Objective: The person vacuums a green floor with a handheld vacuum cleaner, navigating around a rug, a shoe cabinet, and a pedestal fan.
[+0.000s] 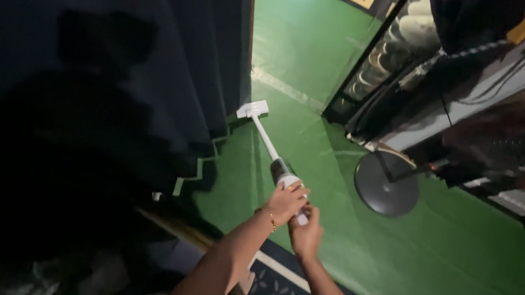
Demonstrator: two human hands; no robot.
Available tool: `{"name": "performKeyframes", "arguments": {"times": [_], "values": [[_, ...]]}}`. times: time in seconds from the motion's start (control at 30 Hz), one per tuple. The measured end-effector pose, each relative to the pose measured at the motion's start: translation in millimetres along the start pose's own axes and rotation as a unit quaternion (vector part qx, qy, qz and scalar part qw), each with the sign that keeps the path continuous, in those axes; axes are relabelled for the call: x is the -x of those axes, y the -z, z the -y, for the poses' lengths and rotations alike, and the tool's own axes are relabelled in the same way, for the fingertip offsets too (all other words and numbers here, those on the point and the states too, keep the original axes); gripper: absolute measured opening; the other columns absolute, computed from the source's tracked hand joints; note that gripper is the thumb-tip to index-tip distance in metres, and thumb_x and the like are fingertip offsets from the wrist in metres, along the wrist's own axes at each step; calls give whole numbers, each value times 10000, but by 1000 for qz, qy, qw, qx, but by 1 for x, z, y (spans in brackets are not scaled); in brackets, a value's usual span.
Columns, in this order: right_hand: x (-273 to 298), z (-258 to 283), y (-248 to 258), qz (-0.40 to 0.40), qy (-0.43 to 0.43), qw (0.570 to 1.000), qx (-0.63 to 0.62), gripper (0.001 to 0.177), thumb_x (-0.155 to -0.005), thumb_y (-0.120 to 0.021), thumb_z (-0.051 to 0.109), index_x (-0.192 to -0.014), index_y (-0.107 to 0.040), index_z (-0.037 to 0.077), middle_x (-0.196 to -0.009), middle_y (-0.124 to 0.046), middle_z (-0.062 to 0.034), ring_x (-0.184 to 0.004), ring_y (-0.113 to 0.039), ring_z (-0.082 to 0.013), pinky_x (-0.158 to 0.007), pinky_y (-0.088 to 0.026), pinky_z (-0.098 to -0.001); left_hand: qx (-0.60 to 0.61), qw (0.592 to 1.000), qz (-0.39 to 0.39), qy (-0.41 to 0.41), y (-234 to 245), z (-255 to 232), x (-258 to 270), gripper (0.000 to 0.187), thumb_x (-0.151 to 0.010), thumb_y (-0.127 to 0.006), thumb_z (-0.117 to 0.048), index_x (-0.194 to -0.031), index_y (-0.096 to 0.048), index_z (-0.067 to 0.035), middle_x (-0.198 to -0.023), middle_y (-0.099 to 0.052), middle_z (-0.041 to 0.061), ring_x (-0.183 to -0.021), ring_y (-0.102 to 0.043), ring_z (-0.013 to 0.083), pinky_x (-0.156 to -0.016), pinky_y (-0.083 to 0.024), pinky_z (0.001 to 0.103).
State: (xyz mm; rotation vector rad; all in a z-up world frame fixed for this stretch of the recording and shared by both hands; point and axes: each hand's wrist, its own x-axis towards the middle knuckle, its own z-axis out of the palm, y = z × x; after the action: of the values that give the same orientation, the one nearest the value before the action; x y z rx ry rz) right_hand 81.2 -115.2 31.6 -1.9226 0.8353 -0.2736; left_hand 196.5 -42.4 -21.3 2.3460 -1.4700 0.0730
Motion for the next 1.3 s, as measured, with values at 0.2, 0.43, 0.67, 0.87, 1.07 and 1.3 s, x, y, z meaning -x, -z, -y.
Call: {"name": "performKeyframes", "arguments": {"times": [0.2, 0.43, 0.67, 0.87, 1.07, 1.3], "values": [[-31, 5, -28, 62, -45, 995, -65, 477, -843, -740, 171, -1257, -509, 115, -910, -714, -183, -671, -672, -235, -564, -517, -379, -39, 998, -16, 43, 16, 32, -2, 238, -863, -622, -234, -1079, -720, -218, -1453, -558, 4, -1378, -459, 307, -1056, -391, 620], [34, -59, 43, 58, 77, 995, 17, 598, -807, -803, 229, -1315, -506, 121, -992, -732, -199, -829, -725, -266, -693, -561, -387, 63, 996, -59, 14, 11, -62, 33, 225, -875, -621, -169, -1087, -696, -183, -1419, -602, 36, -1374, -490, 345, -996, -438, 545], [177, -39, 163, 32, -134, 983, 123, 582, -782, -770, 325, -1304, -573, 163, -1014, -772, -216, -942, -779, -363, -783, -589, -411, 126, 990, -52, -35, 51, -212, 89, 315, -844, -664, -200, -1156, -692, -166, -1303, -641, 35, -1284, -521, 327, -937, -419, 581], [234, -159, 183, -31, -1, 995, 98, 582, -672, -848, 238, -1190, -602, 141, -1020, -769, -173, -951, -784, -291, -773, -600, -382, 191, 978, -18, -81, 40, -263, 124, 334, -864, -637, -165, -1195, -689, -172, -1365, -624, 62, -1334, -495, 399, -887, -423, 573], [216, -117, 136, -70, -29, 995, 61, 448, -778, -834, 260, -1164, -641, 137, -1036, -774, -175, -949, -791, -299, -798, -589, -390, 129, 985, -7, -112, 15, -212, 118, 277, -900, -641, -212, -1172, -692, -220, -1426, -604, 30, -1379, -472, 424, -901, -476, 599], [113, -23, 48, -37, -81, 989, 117, 387, -862, -759, 368, -1152, -622, 151, -969, -745, -219, -879, -738, -413, -742, -561, -483, 52, 996, 0, -79, 13, -86, 66, 331, -904, -622, -180, -1231, -674, -175, -1399, -579, 90, -1359, -514, 386, -956, -503, 530]]}}
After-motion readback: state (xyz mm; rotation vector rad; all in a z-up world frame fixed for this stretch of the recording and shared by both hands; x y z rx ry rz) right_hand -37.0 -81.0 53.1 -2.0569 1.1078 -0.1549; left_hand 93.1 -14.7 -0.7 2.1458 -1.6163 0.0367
